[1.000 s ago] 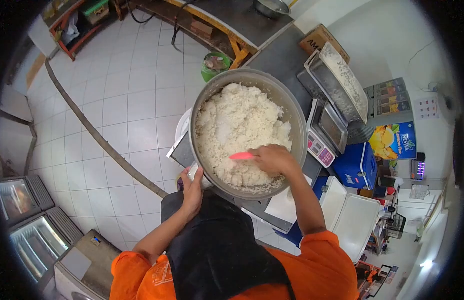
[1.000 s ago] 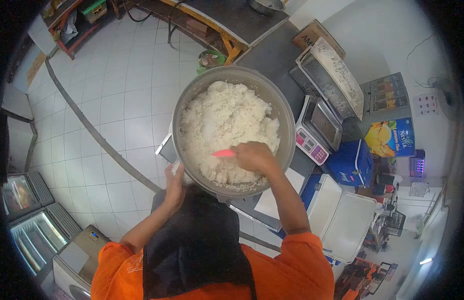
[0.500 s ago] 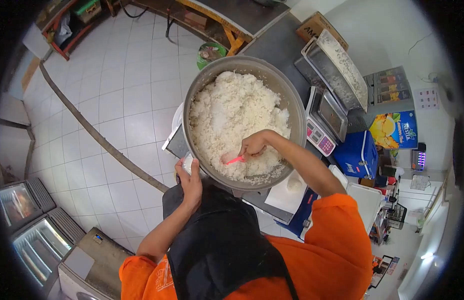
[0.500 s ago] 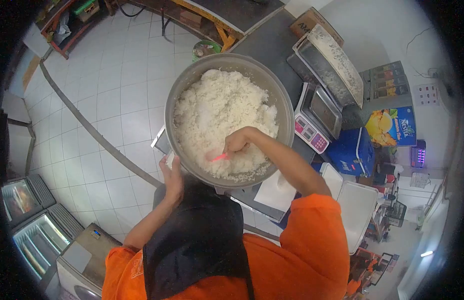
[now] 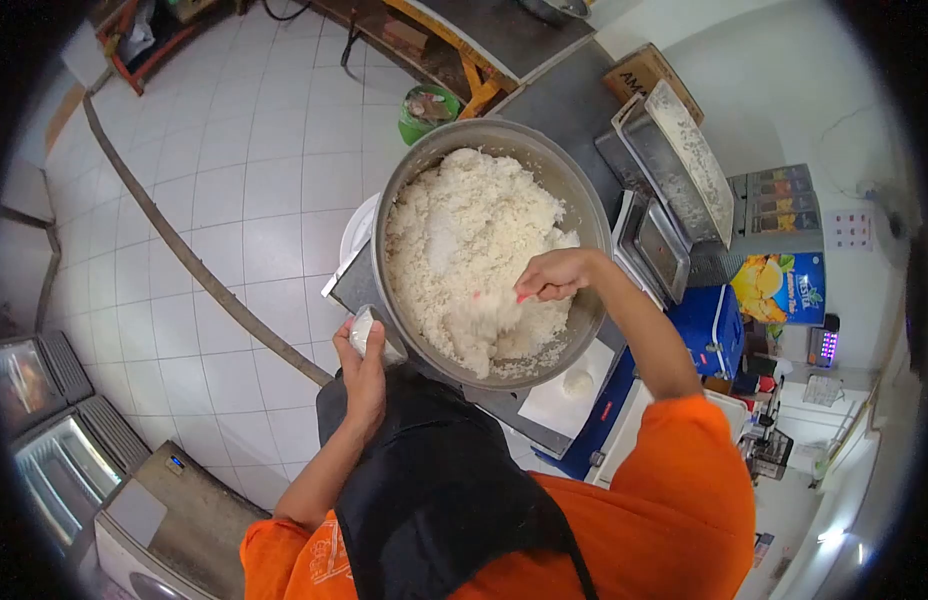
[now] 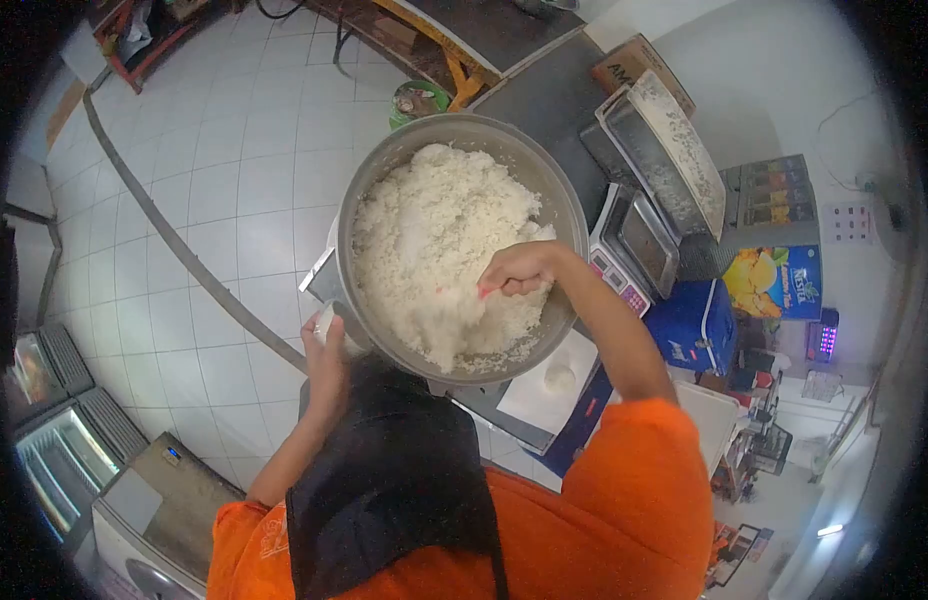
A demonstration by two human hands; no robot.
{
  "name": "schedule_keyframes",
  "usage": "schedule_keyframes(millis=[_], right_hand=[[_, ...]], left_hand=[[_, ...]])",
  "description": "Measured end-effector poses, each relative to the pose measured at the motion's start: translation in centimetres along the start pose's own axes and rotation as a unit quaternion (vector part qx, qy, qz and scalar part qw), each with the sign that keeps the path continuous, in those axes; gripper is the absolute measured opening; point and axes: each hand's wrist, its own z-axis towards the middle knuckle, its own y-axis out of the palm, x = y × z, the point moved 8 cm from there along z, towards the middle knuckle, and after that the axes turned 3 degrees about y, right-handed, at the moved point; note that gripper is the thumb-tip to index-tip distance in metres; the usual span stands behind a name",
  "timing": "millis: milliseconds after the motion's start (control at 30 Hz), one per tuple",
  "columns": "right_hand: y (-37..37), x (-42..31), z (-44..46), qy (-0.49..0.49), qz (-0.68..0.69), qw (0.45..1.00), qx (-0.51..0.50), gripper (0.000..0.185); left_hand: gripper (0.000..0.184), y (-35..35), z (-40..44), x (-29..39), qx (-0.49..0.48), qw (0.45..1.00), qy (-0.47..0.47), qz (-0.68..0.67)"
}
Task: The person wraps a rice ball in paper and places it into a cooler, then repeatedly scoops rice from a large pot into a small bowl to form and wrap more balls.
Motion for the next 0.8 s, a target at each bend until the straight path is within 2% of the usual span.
schedule_keyframes(millis=[33, 67, 100, 133, 167, 233, 367, 433, 467, 533, 567, 633, 667, 733, 767, 800], right_hand=[[-0.7, -1.4, -1.5, -0.05, -0.027, 0.993, 0.103, 0.018], [0.9, -0.8, -0.5, -0.05, -0.032, 0.994, 0.097, 0.018], [1.0, -1.3, -0.3, -0.141, -0.089, 0.947, 0.274, 0.021], [1.8, -2.0, -1.5, -0.228, -0.138, 0.858, 0.44, 0.024], [4.3, -2.2, -0.7, -0.231, -0.136, 0.858, 0.437, 0.024], [7.5, -2.8, -0.8, -0.083, -0.248, 0.817, 0.514, 0.028], [4.8, -4.8, -3.0, -0.048, -0.219, 0.828, 0.514, 0.03], [3.2, -4.5, 2.0, -0.105, -0.363, 0.836, 0.398, 0.035], [1.7, -4.4, 3.2, -0.105, -0.36, 0.837, 0.397, 0.035], [1.6, -3.6, 7.2, -0.104, -0.323, 0.918, 0.203, 0.03], [1.0, -3.5, 8.1, -0.104, -0.325, 0.918, 0.2, 0.03], [1.9, -1.1, 10.1, 0.014, -0.312, 0.948, 0.067, 0.023], [1.6, -0.8, 10.4, 0.018, -0.313, 0.947, 0.066, 0.023], [2.0, 0.3, 10.4, 0.083, -0.214, 0.973, -0.002, 0.015], [1.6, 0.0, 10.3, 0.087, -0.218, 0.972, -0.003, 0.015], [1.9, 0.0, 10.1, 0.101, -0.212, 0.971, -0.049, 0.013]], left_hand=[[0.059, 0.1, -0.3, 0.1, -0.007, 0.999, -0.027, -0.031], [0.059, -0.2, -0.1, -0.6, 0.001, 0.999, -0.028, -0.031], [0.059, -0.1, 0.1, -2.0, -0.009, 0.999, -0.036, -0.025], [0.059, -0.1, 0.3, -2.7, -0.021, 0.999, -0.044, -0.018], [0.059, -0.1, 0.2, -2.4, -0.019, 0.999, -0.043, -0.014], [0.059, 1.0, 0.0, -2.3, -0.042, 0.996, -0.077, 0.021], [0.059, 1.3, 0.1, -3.4, -0.043, 0.997, -0.06, 0.023], [0.06, 1.3, 0.2, -3.2, -0.032, 0.997, -0.056, 0.034], [0.06, 1.4, 0.2, -3.3, -0.034, 0.997, -0.057, 0.037], [0.061, 1.4, 0.2, -3.2, -0.034, 0.998, -0.047, 0.015], [0.061, 1.3, 0.3, -3.6, -0.032, 0.998, -0.048, 0.014], [0.06, 1.2, 0.5, -3.6, -0.021, 0.999, -0.013, 0.046], [0.06, 1.2, 0.3, -3.7, -0.02, 0.999, -0.015, 0.043], [0.06, 2.3, -0.7, -2.1, -0.025, 0.999, -0.029, -0.003], [0.06, 2.4, -0.8, -2.2, -0.023, 0.999, -0.029, -0.008], [0.059, 2.3, -1.0, -2.1, -0.017, 1.0, -0.021, 0.01]])
